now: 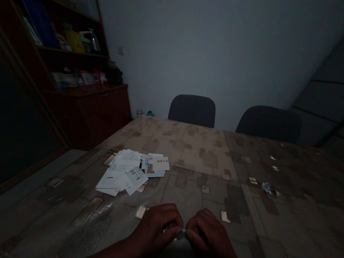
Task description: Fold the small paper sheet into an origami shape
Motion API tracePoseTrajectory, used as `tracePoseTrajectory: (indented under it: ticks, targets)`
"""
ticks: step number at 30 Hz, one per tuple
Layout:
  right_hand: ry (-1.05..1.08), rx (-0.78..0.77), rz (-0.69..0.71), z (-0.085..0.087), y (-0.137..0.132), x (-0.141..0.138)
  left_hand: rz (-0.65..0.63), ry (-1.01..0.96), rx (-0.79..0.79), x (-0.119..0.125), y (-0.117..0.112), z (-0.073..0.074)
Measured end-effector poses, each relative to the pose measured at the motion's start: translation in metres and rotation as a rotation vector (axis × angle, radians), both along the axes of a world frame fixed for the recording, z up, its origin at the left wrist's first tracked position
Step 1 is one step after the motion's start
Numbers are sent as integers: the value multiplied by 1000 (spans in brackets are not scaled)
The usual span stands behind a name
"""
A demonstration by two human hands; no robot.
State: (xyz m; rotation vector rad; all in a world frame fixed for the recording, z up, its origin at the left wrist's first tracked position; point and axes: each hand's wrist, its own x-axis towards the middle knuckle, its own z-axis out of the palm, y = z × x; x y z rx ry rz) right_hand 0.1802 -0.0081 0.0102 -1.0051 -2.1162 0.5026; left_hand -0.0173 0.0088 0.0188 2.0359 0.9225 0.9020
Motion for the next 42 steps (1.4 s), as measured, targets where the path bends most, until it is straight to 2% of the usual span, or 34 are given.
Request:
tracePoseTrajectory:
  ticks: [7, 13, 19, 25, 35, 42]
  targets:
    - [22, 21, -71, -2, 1, 1, 61, 52, -65, -1, 1, 2]
    - [15, 12, -81, -3, 0, 3, 22, 50, 20, -4, 2, 5]
    - [4, 33, -12, -3, 0, -1, 30, 72, 55, -3, -1, 2]
    - [-38, 58, -64, 2, 0, -2, 53, 99, 57, 0, -1, 1]
    - [-8, -53, -79, 0, -1, -3, 91, 105, -39, 1, -2, 1]
    - [168, -329, -227, 11, -2, 1, 83, -52, -165, 1, -2, 9]
